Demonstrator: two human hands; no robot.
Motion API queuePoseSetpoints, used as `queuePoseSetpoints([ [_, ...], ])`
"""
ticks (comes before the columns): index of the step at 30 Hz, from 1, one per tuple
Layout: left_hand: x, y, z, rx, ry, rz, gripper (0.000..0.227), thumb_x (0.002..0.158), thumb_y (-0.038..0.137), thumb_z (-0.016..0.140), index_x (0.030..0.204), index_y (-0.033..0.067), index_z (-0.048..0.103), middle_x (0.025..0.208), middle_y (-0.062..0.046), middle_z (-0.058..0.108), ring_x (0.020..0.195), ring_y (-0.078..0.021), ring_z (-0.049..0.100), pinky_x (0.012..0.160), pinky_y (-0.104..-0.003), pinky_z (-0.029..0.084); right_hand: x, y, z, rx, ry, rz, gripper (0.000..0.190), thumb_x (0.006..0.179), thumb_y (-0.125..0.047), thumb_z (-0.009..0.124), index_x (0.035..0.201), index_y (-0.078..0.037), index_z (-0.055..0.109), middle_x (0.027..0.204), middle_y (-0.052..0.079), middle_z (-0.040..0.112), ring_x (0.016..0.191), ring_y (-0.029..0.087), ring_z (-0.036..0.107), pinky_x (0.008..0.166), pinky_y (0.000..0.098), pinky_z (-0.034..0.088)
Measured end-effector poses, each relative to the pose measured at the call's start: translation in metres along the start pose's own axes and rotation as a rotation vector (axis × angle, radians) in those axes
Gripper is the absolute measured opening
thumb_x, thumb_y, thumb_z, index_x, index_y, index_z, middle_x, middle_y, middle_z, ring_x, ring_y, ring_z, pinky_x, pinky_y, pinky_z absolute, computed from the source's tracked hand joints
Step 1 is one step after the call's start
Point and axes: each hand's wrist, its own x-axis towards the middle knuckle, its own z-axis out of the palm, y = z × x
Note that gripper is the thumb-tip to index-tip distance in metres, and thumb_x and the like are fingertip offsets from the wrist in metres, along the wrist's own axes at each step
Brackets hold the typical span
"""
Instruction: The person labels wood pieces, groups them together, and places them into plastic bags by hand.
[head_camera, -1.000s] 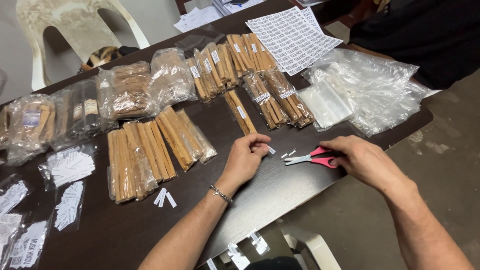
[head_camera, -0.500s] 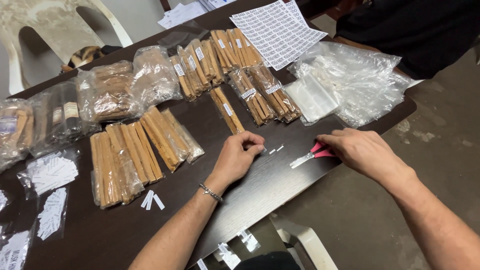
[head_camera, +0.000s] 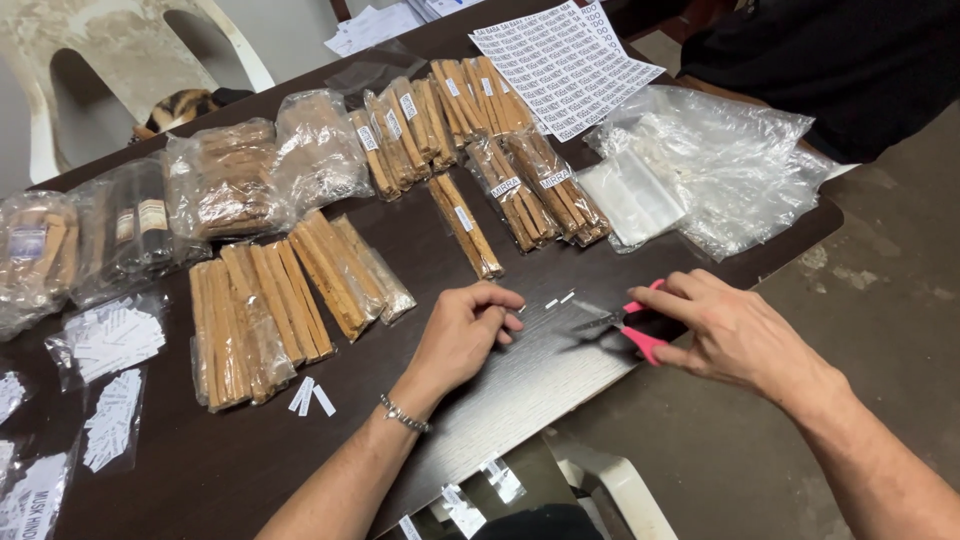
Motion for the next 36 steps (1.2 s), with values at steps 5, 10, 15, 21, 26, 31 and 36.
queuePoseSetpoints([
  [5, -0.024, 0.005, -0.001, 0.018, -0.015, 0.001, 0.023, 0.096, 0.02, 0.061, 0.108, 0.0074, 0.077, 0.09, -0.004, 0.073, 0.069, -0.0096, 0.065, 0.067, -0.022, 0.053, 0.01, -0.019, -0.014, -0.024, 0.033, -0.042, 0.059, 0.086, -0.051, 0.072, 0.136, -0.023, 0.06, 0.099, 0.0, 0.059, 0.088, 0.021, 0.06, 0.062, 0.0378, 0.056],
  [10, -0.035, 0.004, 0.008, 0.042, -0.007, 0.039, 0.033, 0.085, 0.037, 0.074, 0.103, 0.011, 0.082, 0.098, 0.005, 0.075, 0.078, -0.0075, 0.063, 0.072, -0.023, 0.047, 0.028, -0.036, -0.021, -0.03, 0.071, -0.141, 0.06, 0.086, -0.051, 0.072, 0.137, -0.021, 0.061, 0.099, 0.002, 0.061, 0.083, 0.023, 0.06, 0.07, 0.0377, 0.055],
  [15, -0.031, -0.007, 0.016, -0.203, 0.116, 0.061, 0.052, 0.073, 0.028, 0.085, 0.12, 0.0088, 0.072, 0.091, -0.004, 0.081, 0.08, -0.0055, 0.07, 0.068, -0.02, 0.053, 0.041, -0.052, -0.026, -0.067, 0.132, -0.246, 0.059, 0.087, -0.048, 0.072, 0.137, -0.018, 0.061, 0.104, 0.003, 0.062, 0.088, 0.024, 0.06, 0.077, 0.0378, 0.052],
  [21, -0.024, -0.01, -0.001, 0.054, 0.129, 0.389, 0.018, 0.088, 0.025, 0.073, 0.096, 0.0108, 0.083, 0.101, -0.002, 0.079, 0.088, -0.0115, 0.07, 0.078, -0.025, 0.053, 0.052, -0.062, -0.035, -0.095, 0.074, -0.324, 0.055, 0.087, -0.047, 0.073, 0.132, -0.017, 0.061, 0.106, 0.002, 0.062, 0.091, 0.024, 0.06, 0.078, 0.0389, 0.052],
  [26, -0.015, -0.022, 0.001, 0.263, 0.222, 0.842, 0.012, 0.091, 0.013, 0.069, 0.084, 0.0075, 0.076, 0.088, -0.003, 0.076, 0.08, -0.0175, 0.069, 0.076, -0.031, 0.054, 0.054, -0.059, -0.028, -0.026, -0.063, -0.226, 0.06, 0.083, -0.048, 0.077, 0.134, -0.022, 0.062, 0.103, 0.0, 0.063, 0.09, 0.023, 0.06, 0.077, 0.0395, 0.053],
  [31, -0.001, -0.038, 0.002, 0.21, 0.286, 0.998, 0.019, 0.09, -0.001, 0.057, 0.084, 0.0061, 0.073, 0.086, -0.006, 0.074, 0.085, -0.0193, 0.067, 0.08, -0.033, 0.058, 0.05, -0.056, -0.03, 0.182, -0.27, -0.025, 0.065, 0.08, -0.046, 0.081, 0.139, -0.024, 0.061, 0.102, -0.002, 0.062, 0.095, 0.019, 0.063, 0.077, 0.0396, 0.054],
  [36, 0.002, -0.032, -0.033, -0.314, 0.474, 0.388, 0.015, 0.094, 0.014, 0.069, 0.102, 0.0043, 0.078, 0.094, -0.01, 0.08, 0.075, -0.0151, 0.072, 0.069, -0.024, 0.062, 0.03, -0.043, -0.032, 0.165, -0.194, 0.065, 0.067, 0.084, -0.044, 0.075, 0.145, -0.024, 0.057, 0.115, -0.002, 0.068, 0.098, 0.017, 0.07, 0.08, 0.0402, 0.06],
])
